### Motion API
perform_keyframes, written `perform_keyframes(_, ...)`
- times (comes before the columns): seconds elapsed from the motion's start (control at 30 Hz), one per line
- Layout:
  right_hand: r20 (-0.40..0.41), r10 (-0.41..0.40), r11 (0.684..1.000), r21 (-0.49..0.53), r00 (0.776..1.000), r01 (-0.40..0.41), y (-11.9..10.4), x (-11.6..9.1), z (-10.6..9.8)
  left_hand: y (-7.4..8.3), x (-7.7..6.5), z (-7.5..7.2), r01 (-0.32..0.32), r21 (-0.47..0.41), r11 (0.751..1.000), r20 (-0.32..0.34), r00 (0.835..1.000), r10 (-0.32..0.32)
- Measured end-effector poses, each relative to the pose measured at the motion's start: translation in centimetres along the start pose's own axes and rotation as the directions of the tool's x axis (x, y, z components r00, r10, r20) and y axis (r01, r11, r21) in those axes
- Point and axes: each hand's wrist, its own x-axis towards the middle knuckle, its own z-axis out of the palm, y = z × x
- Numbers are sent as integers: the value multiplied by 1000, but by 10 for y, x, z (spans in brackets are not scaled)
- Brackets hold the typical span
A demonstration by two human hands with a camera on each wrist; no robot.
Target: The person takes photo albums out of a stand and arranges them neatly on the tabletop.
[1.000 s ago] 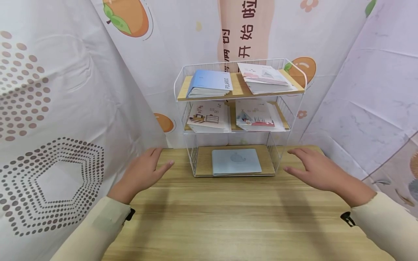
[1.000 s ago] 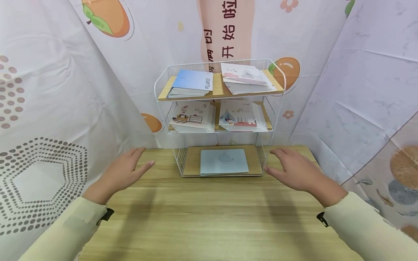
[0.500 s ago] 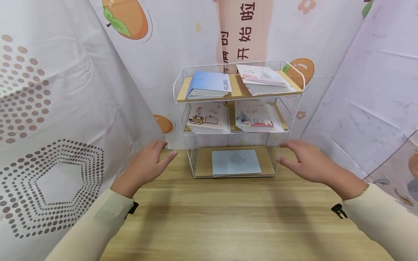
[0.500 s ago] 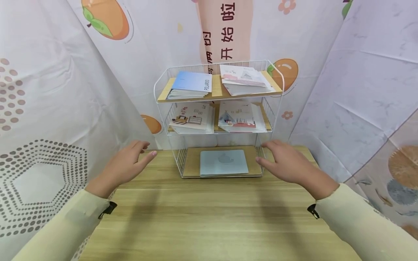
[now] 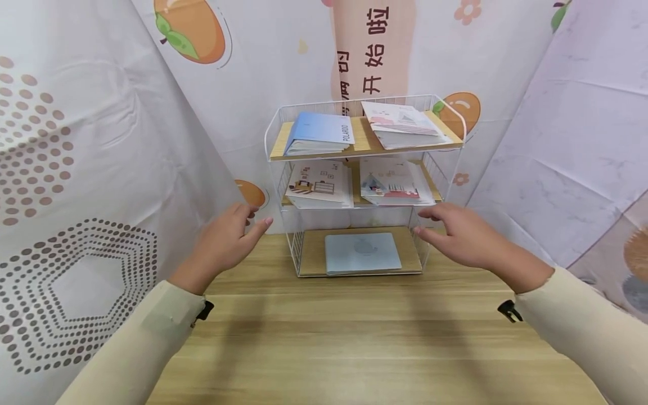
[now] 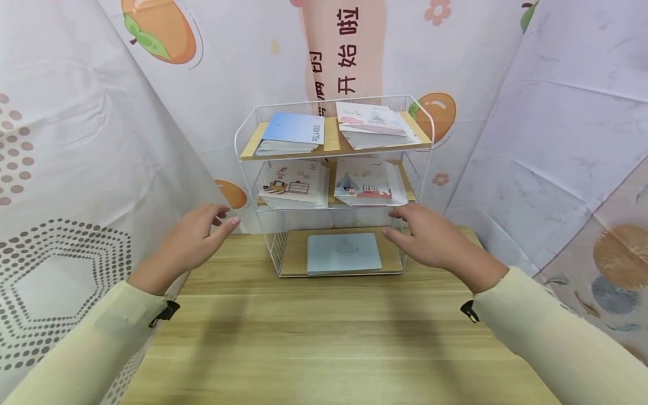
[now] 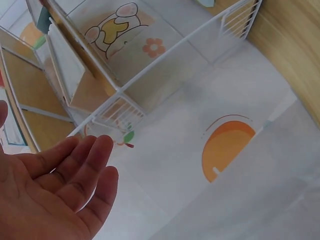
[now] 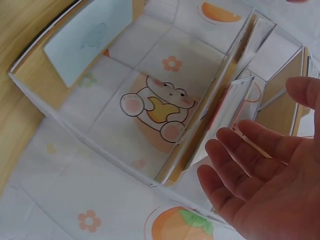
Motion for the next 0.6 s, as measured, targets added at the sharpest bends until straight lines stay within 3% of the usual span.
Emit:
perform_keyframes(0.4, -23, -18, 999, 30, 1000, 19, -14, 24, -5, 12, 12, -7, -18, 48, 999, -28, 999, 20)
perform_keyframes(0.6, -32, -20, 999, 37, 999, 21, -26, 35, -11, 20, 21, -14, -53, 24, 998, -66, 996, 54)
